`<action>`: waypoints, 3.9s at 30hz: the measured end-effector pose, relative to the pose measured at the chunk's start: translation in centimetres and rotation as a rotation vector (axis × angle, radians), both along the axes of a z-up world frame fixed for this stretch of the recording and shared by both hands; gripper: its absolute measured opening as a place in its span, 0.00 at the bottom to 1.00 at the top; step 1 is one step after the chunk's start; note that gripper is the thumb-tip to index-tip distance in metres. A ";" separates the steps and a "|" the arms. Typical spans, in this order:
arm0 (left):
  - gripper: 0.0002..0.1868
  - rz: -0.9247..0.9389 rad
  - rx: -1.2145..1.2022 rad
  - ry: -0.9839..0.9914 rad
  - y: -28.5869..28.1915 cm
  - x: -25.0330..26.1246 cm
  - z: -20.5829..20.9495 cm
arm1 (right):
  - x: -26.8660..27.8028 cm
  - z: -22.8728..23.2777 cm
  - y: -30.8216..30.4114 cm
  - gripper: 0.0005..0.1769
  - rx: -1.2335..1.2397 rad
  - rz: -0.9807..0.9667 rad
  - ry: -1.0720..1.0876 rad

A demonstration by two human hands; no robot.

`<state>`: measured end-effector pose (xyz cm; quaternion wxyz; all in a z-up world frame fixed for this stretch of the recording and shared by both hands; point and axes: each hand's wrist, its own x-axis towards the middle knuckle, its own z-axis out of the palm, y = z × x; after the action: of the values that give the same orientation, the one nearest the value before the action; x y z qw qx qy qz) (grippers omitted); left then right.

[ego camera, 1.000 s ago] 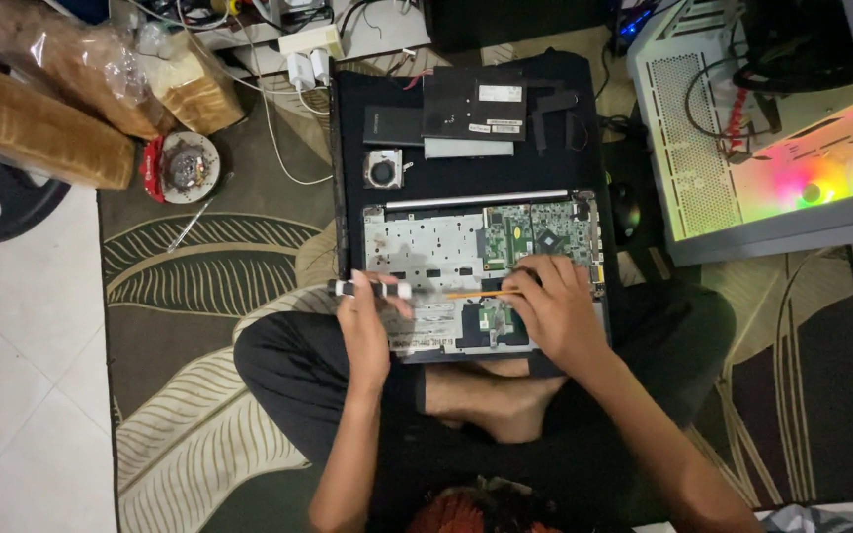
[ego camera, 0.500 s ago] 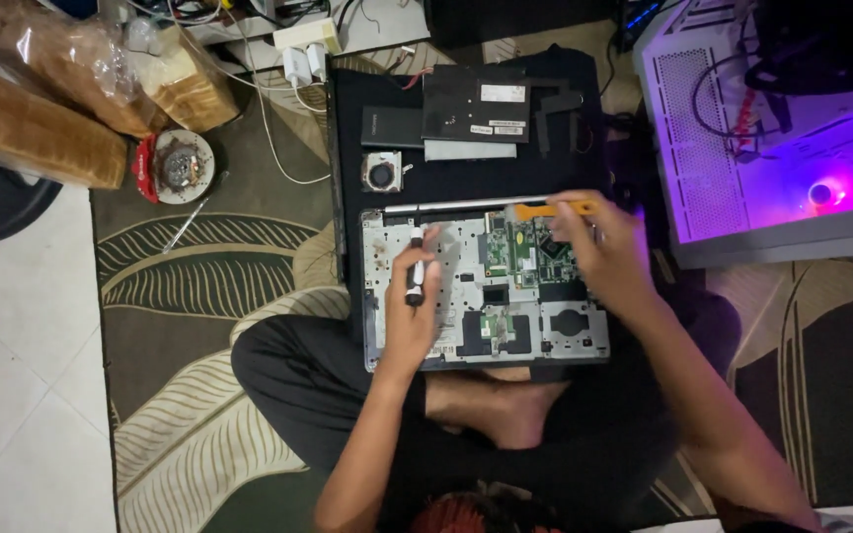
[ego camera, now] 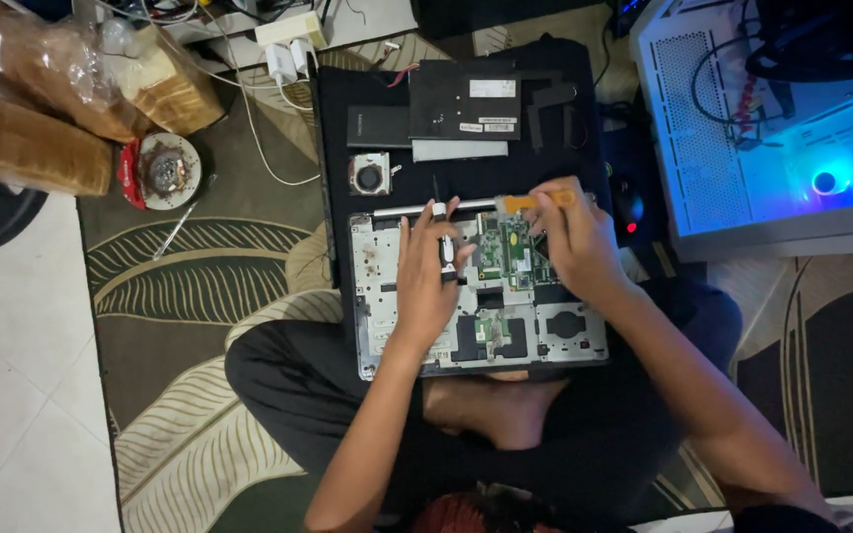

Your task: The person is sitting on the floor repairing a disassembled laptop. They use a screwdriver to tighten screws on the motherboard and casing, and a plastic pry tool to adjust internal components. The person handles the laptop chassis and various small parts while working.

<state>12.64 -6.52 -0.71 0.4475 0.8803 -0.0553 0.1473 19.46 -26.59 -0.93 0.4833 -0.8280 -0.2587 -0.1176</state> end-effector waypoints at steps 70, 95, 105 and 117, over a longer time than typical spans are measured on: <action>0.11 0.029 0.100 0.019 -0.4 0.1 0.9 | -10.4 -1.9 -0.9 0.10 -0.044 -0.320 0.092; 0.12 0.044 0.056 0.061 -0.2 0.1 0.8 | -2.5 -0.5 -1.3 0.07 0.168 -0.194 0.129; 0.09 0.074 -0.324 0.124 0.0 -0.4 2.5 | -13.8 -0.9 -0.3 0.10 0.078 -0.197 0.619; 0.15 0.025 -0.311 -0.023 -0.1 -0.8 2.0 | -13.1 0.2 0.3 0.06 -0.171 -0.206 0.186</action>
<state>11.87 -6.64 1.27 0.5760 0.7992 -0.0258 0.1698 6.35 -26.26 -0.77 0.4185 -0.8956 -0.1357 -0.0667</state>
